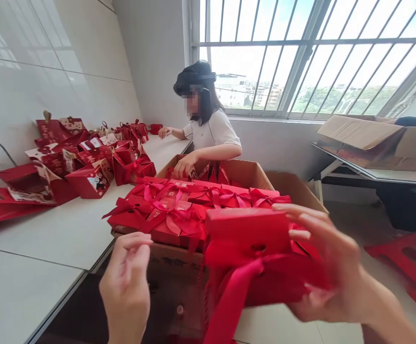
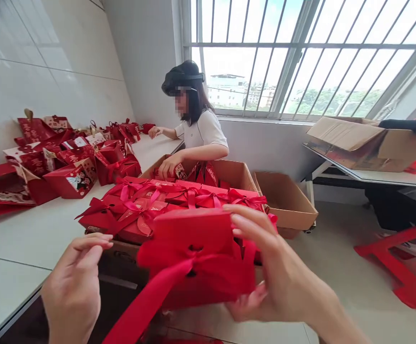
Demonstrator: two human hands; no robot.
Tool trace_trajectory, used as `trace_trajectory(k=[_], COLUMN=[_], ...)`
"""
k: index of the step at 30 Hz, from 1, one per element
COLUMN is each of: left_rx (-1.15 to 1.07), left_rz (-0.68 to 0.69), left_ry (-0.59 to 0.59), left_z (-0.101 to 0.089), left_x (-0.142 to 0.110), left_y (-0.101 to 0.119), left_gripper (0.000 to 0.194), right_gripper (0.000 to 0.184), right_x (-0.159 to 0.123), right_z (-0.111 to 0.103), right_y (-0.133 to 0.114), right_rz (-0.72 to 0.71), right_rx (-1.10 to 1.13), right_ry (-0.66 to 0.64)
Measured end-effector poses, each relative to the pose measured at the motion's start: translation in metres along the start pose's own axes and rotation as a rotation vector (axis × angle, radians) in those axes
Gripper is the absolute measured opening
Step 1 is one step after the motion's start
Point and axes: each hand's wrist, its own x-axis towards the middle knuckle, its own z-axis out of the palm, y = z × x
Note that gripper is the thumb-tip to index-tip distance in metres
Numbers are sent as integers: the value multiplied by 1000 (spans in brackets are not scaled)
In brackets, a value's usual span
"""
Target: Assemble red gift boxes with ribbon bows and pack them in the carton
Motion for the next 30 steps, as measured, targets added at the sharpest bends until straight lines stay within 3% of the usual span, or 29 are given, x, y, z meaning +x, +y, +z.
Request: trace_trajectory(k=[4,7,10,14,18,21,25,30], left_rx=[232,411,506,493,484,492,505,658], left_rz=[498,658,676,724,784,736,598,409], left_ry=[-378,-514,-557,-544,-489,-517,-739,-1150], left_z=[40,62,68,60,47,45,63,113], left_x=[-9,-18,-24,-20,0,20,37,55], left_y=[5,2,-8,-17,-15,-8,13,42], left_gripper=[17,32,35,32,31,29,28,45], right_gripper=[98,94,94,88,85,80,90,91], right_x=[9,19,32,47,51,50,50,50], right_z=[-59,-85,-88,-71,-58,-53,-48,-42], right_y=[43,81,109,126,138,151,168,185], right_rz=[173,445,592,617,610,595,593,640], right_rx=[-296,-352,-247,-214,-178,-164,-226,-199], right_ry=[254,325,344,336,341,332,307,319])
